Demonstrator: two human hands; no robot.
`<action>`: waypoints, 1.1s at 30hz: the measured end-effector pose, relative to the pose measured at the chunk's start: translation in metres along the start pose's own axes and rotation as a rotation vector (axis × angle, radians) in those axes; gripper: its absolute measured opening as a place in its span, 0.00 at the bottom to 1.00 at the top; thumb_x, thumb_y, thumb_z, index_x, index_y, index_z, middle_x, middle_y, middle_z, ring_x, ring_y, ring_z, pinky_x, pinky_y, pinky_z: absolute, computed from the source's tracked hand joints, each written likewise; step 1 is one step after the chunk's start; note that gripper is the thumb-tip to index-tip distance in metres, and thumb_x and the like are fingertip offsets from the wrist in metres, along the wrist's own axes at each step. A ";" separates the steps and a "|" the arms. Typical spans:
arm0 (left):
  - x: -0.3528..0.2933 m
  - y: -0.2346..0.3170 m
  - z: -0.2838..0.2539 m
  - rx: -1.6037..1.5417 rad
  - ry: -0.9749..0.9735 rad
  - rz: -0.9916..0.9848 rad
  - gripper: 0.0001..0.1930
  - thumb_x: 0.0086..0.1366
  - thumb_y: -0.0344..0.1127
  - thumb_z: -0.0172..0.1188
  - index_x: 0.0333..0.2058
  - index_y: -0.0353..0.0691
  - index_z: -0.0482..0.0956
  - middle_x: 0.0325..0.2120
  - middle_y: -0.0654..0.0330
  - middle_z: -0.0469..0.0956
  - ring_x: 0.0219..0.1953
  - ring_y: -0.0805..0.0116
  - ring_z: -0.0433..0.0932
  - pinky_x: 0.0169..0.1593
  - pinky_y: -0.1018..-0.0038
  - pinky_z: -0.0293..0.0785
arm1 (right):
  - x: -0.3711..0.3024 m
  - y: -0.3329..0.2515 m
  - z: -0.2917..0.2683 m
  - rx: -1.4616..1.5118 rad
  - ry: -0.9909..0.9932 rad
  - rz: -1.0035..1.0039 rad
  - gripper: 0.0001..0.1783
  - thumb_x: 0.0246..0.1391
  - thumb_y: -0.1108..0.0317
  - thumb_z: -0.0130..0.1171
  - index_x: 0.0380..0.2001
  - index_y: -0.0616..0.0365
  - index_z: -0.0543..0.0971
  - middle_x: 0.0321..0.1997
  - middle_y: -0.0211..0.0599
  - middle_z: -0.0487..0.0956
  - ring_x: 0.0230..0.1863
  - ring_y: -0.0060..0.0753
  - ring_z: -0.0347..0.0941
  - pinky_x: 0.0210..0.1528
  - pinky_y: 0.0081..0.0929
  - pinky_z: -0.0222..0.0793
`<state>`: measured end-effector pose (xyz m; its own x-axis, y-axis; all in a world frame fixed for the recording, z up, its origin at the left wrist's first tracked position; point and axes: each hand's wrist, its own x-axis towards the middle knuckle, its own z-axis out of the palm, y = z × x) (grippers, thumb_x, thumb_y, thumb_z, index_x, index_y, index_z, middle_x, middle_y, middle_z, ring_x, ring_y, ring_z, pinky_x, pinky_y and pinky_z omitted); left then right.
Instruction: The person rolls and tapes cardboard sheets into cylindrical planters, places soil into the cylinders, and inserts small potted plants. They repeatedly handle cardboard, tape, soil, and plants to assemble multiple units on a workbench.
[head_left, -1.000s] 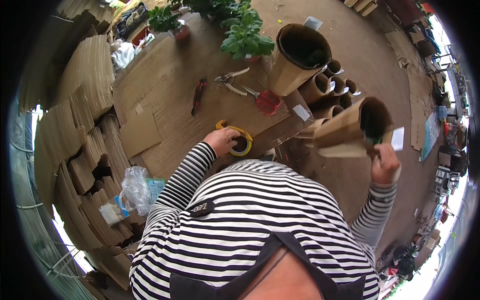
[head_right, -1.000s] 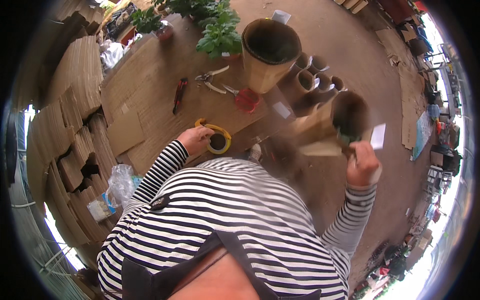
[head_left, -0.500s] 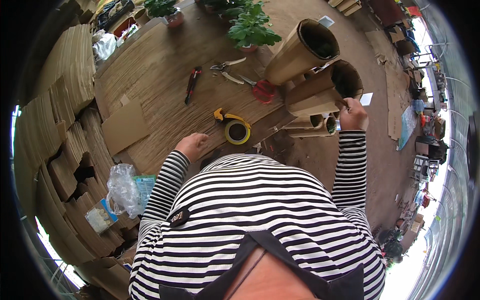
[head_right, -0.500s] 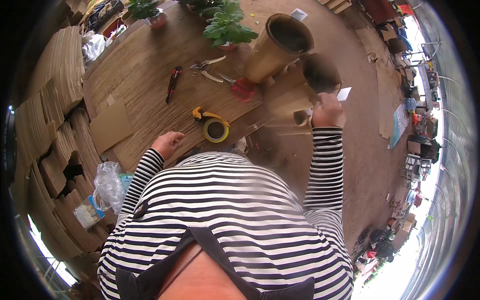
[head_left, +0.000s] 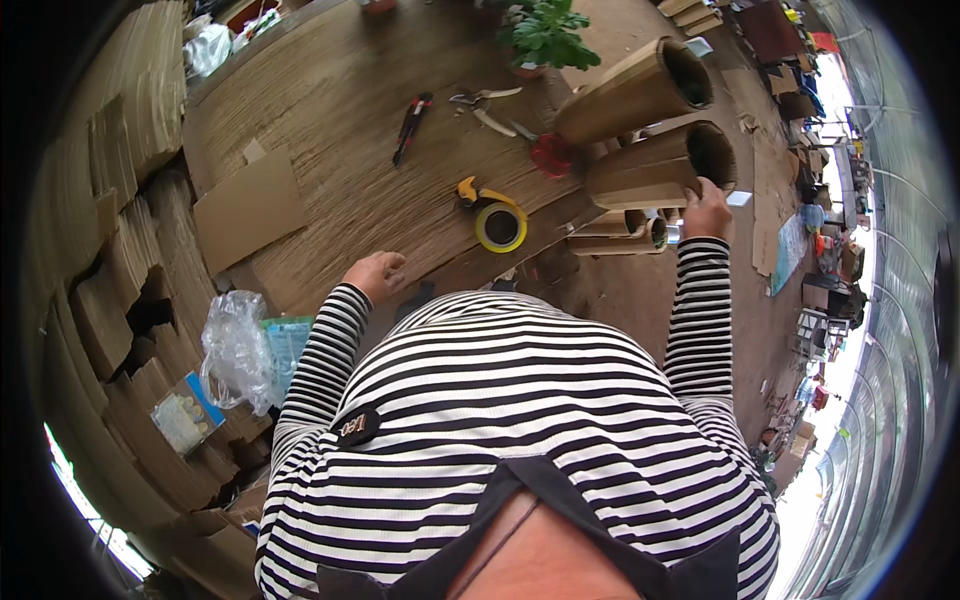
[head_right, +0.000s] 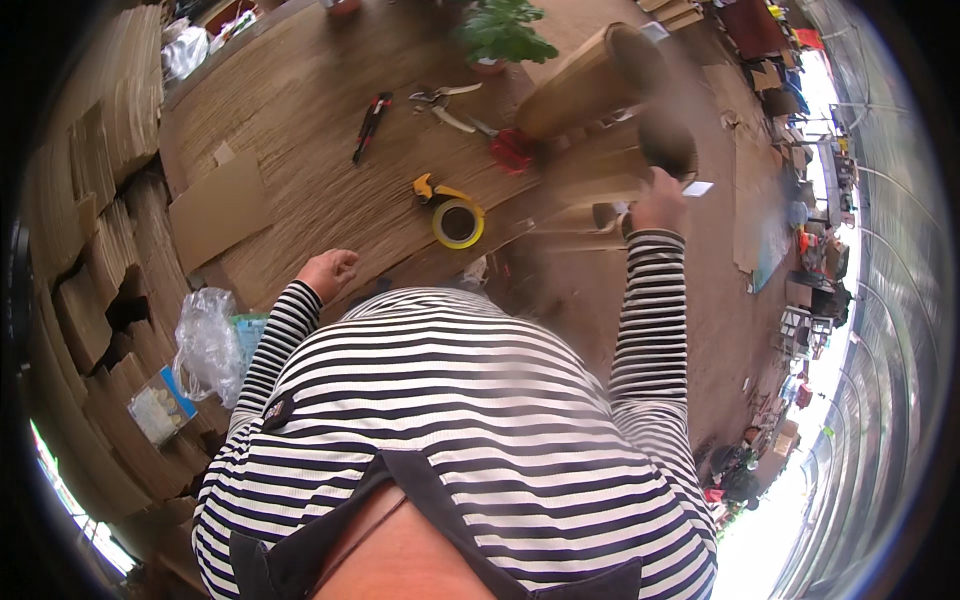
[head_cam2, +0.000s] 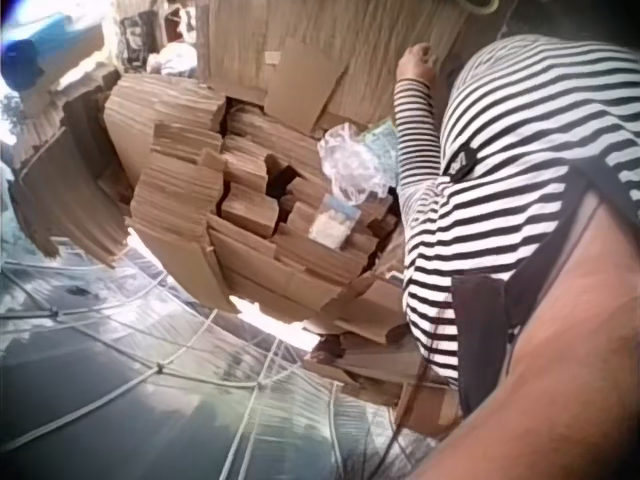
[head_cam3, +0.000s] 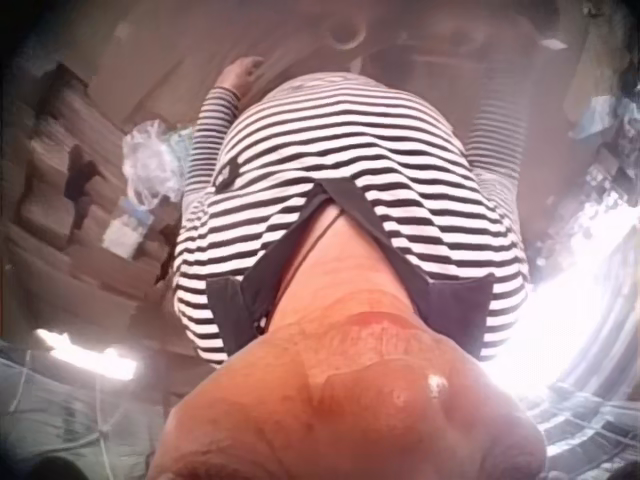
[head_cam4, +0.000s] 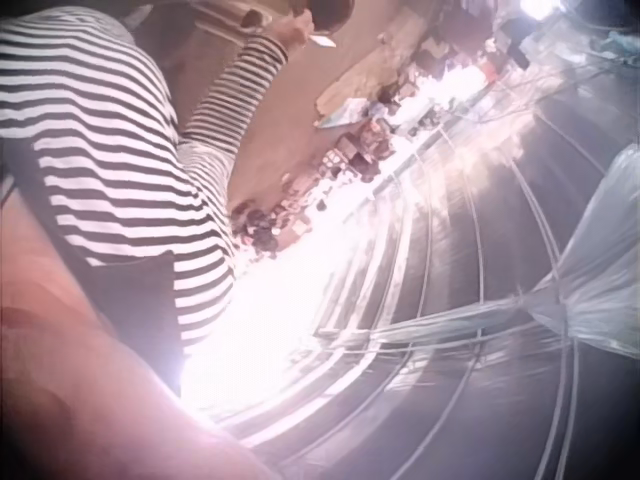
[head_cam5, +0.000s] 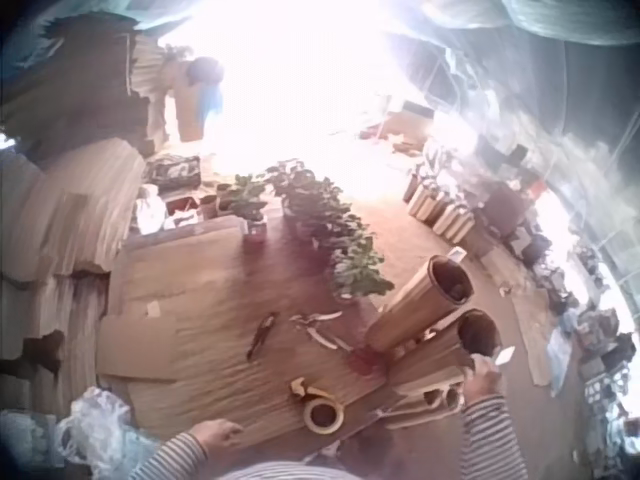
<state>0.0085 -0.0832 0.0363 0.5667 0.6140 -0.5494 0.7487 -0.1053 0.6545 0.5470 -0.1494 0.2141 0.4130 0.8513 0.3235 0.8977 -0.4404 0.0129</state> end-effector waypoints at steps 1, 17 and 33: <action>-0.004 -0.014 0.003 -0.001 0.001 -0.001 0.19 0.67 0.39 0.62 0.54 0.42 0.78 0.50 0.50 0.80 0.50 0.54 0.81 0.55 0.62 0.76 | -0.003 0.001 0.002 0.005 0.062 -0.091 0.18 0.55 0.70 0.63 0.50 0.51 0.79 0.46 0.46 0.79 0.50 0.52 0.77 0.50 0.46 0.75; 0.027 -0.169 -0.036 -0.020 0.320 -0.341 0.22 0.65 0.43 0.63 0.54 0.41 0.79 0.54 0.48 0.78 0.54 0.52 0.79 0.59 0.61 0.74 | -0.087 -0.204 0.200 -0.080 -1.054 -0.007 0.42 0.51 0.47 0.69 0.66 0.48 0.66 0.68 0.45 0.70 0.66 0.47 0.69 0.64 0.45 0.70; 0.017 -0.164 0.097 -0.194 0.630 -0.213 0.18 0.60 0.38 0.62 0.48 0.40 0.81 0.48 0.49 0.77 0.55 0.50 0.74 0.61 0.57 0.71 | -0.051 -0.110 0.310 -0.179 -1.013 -0.010 0.46 0.49 0.49 0.72 0.68 0.51 0.65 0.63 0.55 0.75 0.64 0.57 0.71 0.65 0.43 0.66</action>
<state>-0.0713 -0.1319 -0.1305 0.0627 0.9492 -0.3082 0.7134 0.1733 0.6790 0.4750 -0.0565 -0.0973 0.4158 0.6592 -0.6266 0.8999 -0.3978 0.1787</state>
